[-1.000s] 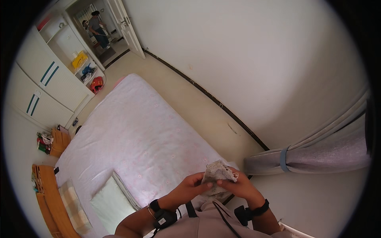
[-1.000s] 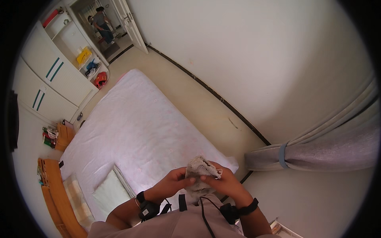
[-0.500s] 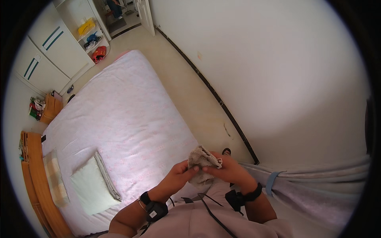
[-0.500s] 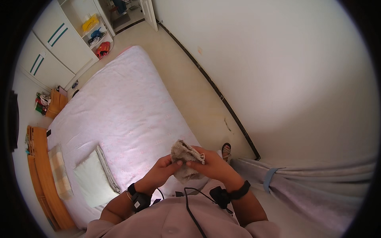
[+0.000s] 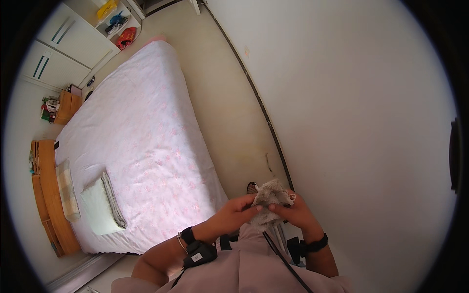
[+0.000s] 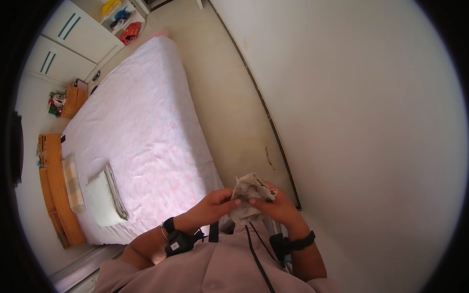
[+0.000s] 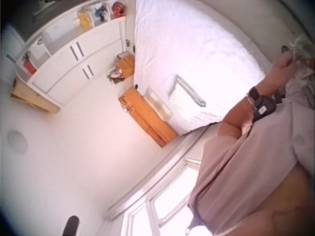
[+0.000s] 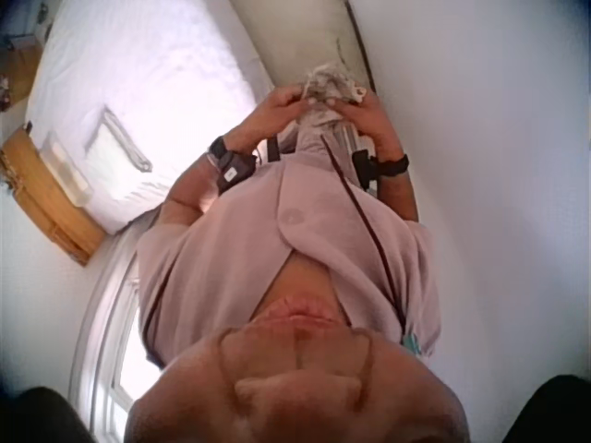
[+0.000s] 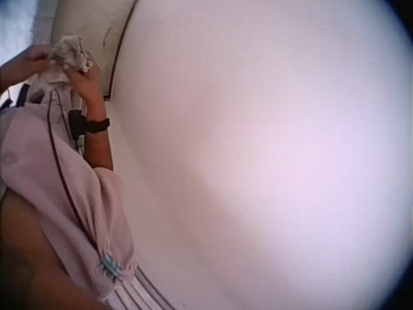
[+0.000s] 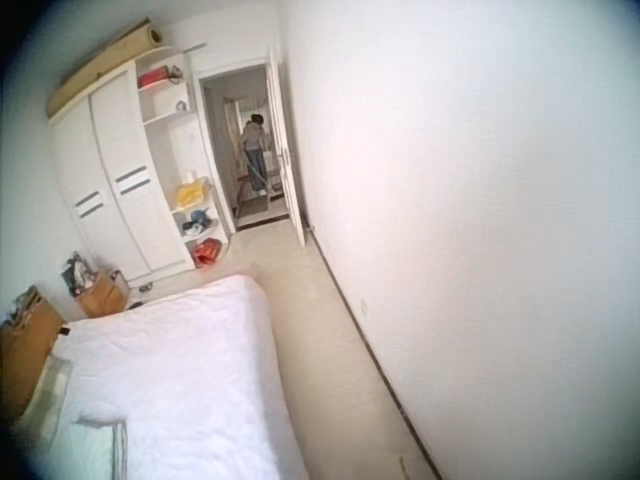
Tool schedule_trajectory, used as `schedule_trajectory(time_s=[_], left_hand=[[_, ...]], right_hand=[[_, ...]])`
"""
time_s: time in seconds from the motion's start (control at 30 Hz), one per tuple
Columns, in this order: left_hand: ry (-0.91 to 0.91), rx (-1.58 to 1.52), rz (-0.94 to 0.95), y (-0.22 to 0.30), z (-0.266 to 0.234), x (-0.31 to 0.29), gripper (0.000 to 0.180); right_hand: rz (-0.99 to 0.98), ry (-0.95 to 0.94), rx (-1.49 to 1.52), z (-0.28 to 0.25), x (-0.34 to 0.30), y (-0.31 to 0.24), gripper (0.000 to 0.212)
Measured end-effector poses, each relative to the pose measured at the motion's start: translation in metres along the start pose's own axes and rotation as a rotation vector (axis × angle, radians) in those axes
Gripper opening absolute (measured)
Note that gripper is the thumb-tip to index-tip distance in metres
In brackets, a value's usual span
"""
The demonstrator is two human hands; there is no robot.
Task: The person cleans the window frame and window sill using a cloth, then washes and wrings out the cloth in a basin before wiping a wooden headboard.
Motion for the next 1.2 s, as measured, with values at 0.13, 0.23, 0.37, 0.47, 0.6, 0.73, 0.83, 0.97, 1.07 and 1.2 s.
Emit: schedule_trajectory(time_s=[0.13,0.23,0.37,0.47,0.6,0.73,0.83,0.97,1.07,1.2], left_hand=[[-0.040,-0.044,0.169,0.015,0.002,0.022,0.038],[-0.041,-0.110,0.160,0.047,0.003,0.035,0.044],[0.158,-0.123,0.377,0.110,-0.023,0.037,0.043],[0.303,-0.063,0.557,0.153,-0.060,0.036,0.037],[0.438,-0.124,0.629,0.188,-0.113,0.030,0.027],[0.564,-0.250,0.596,0.218,-0.175,0.033,0.025],[0.566,-0.230,0.557,0.253,-0.227,0.048,0.022],[0.591,-0.142,0.606,0.326,-0.296,0.069,0.020],[0.604,-0.088,0.617,0.390,-0.343,0.093,0.021],[0.432,-0.127,0.640,0.466,-0.390,0.138,0.021]], right_hand=[[-0.064,0.085,-0.196,-0.018,0.004,-0.036,0.037],[0.024,0.297,-0.409,-0.050,0.010,-0.047,0.025],[-0.277,0.395,-0.212,-0.058,0.058,-0.126,0.023],[-0.501,0.330,-0.109,-0.043,0.101,-0.188,0.024],[-0.544,0.132,-0.123,-0.010,0.162,-0.225,0.025],[-0.266,-0.020,0.078,0.013,0.238,-0.231,0.036],[-0.445,-0.128,0.135,0.009,0.308,-0.249,0.043],[-0.186,-0.147,0.385,0.007,0.390,-0.282,0.045],[-0.224,-0.103,0.410,0.009,0.437,-0.337,0.047],[-0.086,-0.054,0.553,-0.008,0.515,-0.371,0.045]])
Point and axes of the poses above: each hand's wrist, its own x-axis towards the middle knuckle, its own z-axis out of the palm, y = z × x, the point moved 4 cm from there along x, towards the middle knuckle, and after that the axes turned 3 degrees about -x, right-handed, at the moved point
